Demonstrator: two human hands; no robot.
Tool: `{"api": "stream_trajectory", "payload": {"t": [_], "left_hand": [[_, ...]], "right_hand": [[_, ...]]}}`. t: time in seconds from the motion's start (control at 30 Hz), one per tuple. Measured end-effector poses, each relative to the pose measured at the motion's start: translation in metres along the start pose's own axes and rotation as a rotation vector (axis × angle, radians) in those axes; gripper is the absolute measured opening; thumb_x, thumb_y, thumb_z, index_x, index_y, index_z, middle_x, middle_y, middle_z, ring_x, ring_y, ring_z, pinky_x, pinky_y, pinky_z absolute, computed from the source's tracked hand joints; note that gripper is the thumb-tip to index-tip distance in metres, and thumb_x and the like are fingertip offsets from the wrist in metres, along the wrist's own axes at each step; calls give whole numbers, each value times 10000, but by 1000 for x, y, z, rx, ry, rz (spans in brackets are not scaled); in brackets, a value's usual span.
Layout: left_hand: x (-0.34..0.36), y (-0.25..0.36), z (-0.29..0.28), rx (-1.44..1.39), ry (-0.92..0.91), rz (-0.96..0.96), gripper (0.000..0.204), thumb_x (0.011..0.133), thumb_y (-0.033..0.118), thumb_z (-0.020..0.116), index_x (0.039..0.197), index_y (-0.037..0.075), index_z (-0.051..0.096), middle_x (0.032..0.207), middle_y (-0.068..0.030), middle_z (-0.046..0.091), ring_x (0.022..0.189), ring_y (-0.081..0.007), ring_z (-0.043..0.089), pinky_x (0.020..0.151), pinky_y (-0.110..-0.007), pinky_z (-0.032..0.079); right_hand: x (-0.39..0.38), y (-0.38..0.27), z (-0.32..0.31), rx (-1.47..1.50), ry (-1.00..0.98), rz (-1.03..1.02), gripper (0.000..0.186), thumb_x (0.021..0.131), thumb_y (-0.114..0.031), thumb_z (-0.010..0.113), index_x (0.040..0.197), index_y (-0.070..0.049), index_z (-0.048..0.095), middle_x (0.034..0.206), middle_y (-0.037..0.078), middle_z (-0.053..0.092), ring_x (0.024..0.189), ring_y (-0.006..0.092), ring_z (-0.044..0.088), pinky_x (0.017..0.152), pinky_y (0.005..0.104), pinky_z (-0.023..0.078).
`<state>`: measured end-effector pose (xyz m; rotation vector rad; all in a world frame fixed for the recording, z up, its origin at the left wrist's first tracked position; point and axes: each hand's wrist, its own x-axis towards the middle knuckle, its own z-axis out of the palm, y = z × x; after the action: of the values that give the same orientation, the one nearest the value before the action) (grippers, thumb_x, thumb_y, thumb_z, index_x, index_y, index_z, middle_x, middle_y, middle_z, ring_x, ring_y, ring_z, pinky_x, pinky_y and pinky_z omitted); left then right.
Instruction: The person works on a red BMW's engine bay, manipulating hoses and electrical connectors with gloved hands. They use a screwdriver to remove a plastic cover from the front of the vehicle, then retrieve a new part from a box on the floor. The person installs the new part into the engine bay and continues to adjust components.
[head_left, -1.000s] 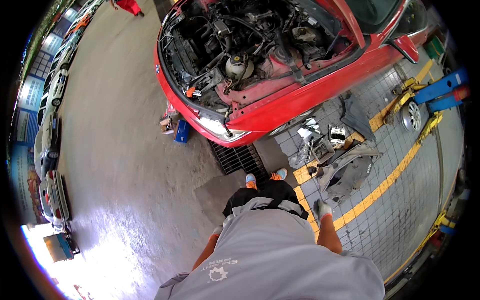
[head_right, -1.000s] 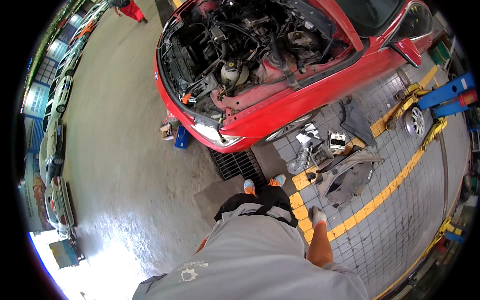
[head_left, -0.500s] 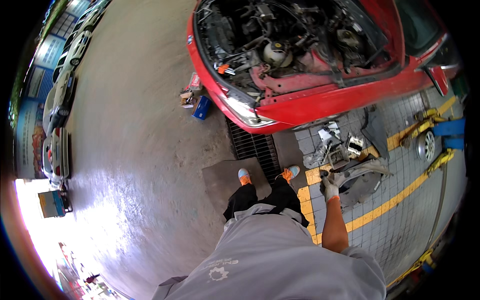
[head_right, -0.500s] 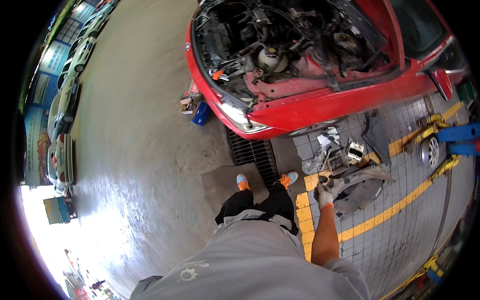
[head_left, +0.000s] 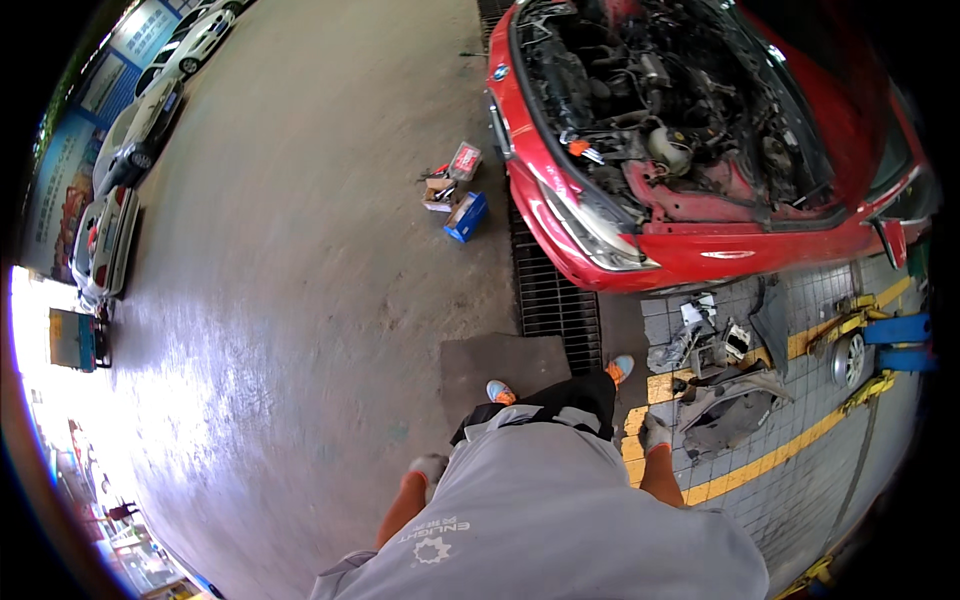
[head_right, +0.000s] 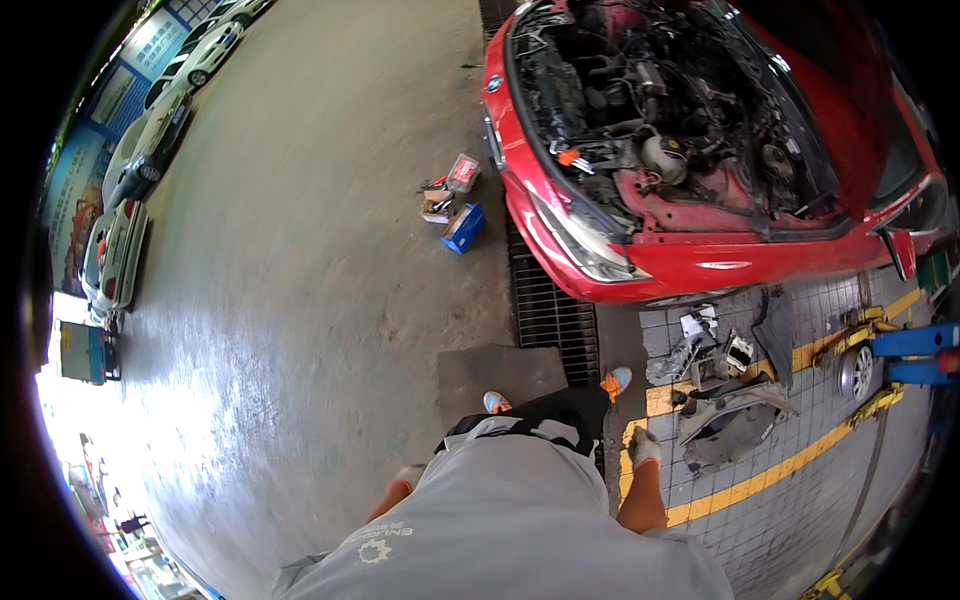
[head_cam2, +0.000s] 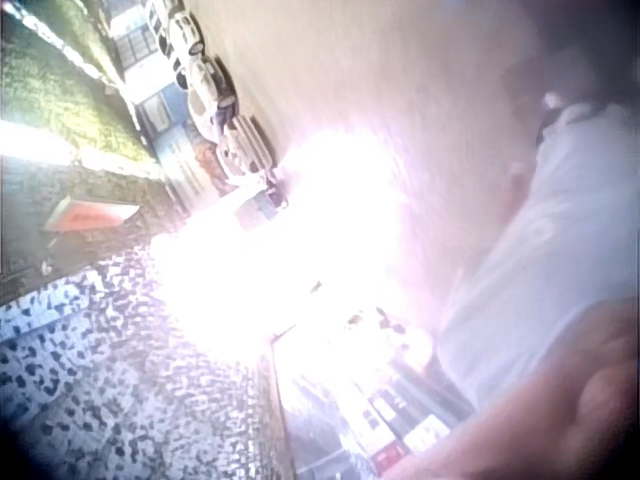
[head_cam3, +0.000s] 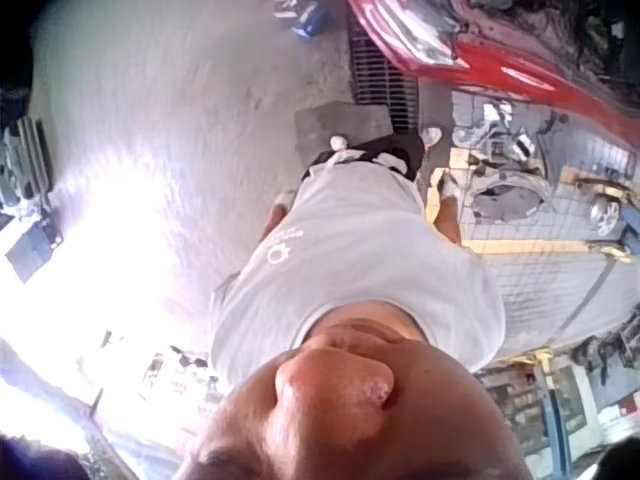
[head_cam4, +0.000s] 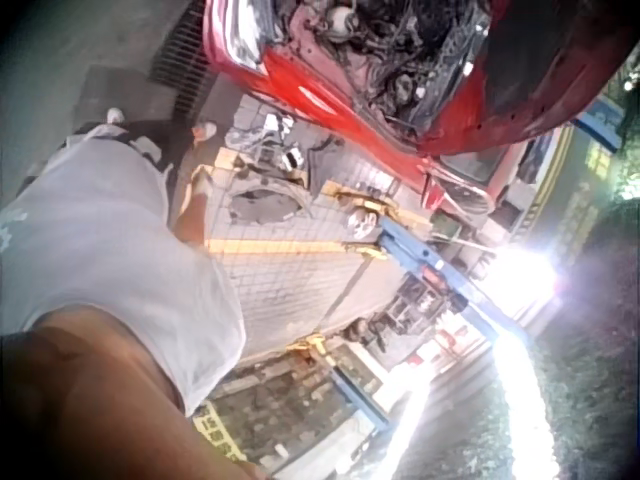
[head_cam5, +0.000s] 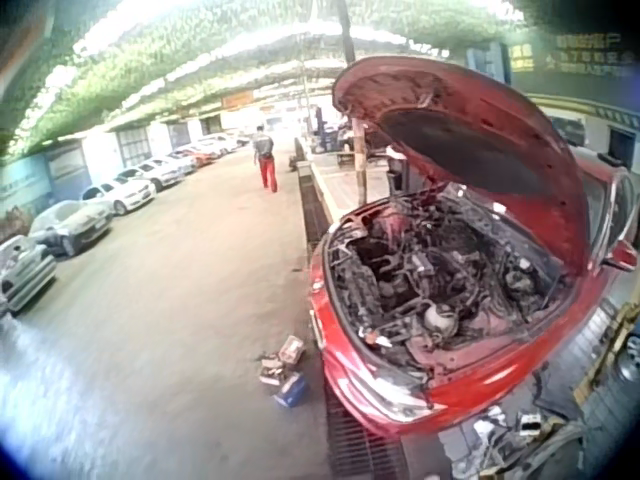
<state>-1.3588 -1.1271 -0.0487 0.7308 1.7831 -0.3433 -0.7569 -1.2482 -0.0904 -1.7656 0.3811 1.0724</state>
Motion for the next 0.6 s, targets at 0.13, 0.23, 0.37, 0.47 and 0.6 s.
{"api": "stream_trajectory", "payload": {"t": [0.13, 0.23, 0.37, 0.47, 0.6], "left_hand": [[53, 19, -96, -290, 70, -17, 324, 939, 321, 595, 1094, 54, 691, 901, -91, 736, 676, -201, 646, 581, -374, 514], [56, 70, -153, -536, 128, 120, 316, 967, 317, 599, 1126, 53, 665, 914, -86, 720, 682, -198, 635, 585, -366, 506], [69, 122, -176, -493, 197, 208, 323, 976, 302, 608, 1136, 36, 697, 892, -78, 730, 696, -165, 634, 596, -334, 494], [76, 155, -170, -541, 71, 177, 326, 975, 292, 613, 1153, 32, 697, 912, -81, 735, 721, -161, 641, 621, -326, 504], [71, 155, -175, -562, 12, 79, 340, 995, 295, 600, 1188, 27, 682, 935, -94, 737, 741, -164, 650, 627, -323, 510]], "right_hand": [[-2, 45, 47, -373, -330, -212, 195, 994, -232, 641, 982, -45, 696, 806, 158, 684, 755, 326, 682, 672, 439, 532], [-42, 18, 108, -821, -266, -379, 234, 987, -287, 644, 1004, -65, 715, 878, 213, 712, 819, 360, 705, 711, 461, 541], [-45, -11, 175, -591, -199, -151, 318, 973, -351, 691, 979, -35, 724, 816, 108, 709, 677, 245, 673, 625, 387, 535], [-14, -39, 207, -585, -229, -42, 447, 949, -273, 732, 1238, 65, 679, 1031, 127, 738, 836, 184, 686, 747, 328, 561], [-34, -99, 322, -728, -193, -120, 585, 947, -436, 705, 1229, 76, 690, 1089, 192, 747, 986, 286, 705, 872, 373, 544]]}}
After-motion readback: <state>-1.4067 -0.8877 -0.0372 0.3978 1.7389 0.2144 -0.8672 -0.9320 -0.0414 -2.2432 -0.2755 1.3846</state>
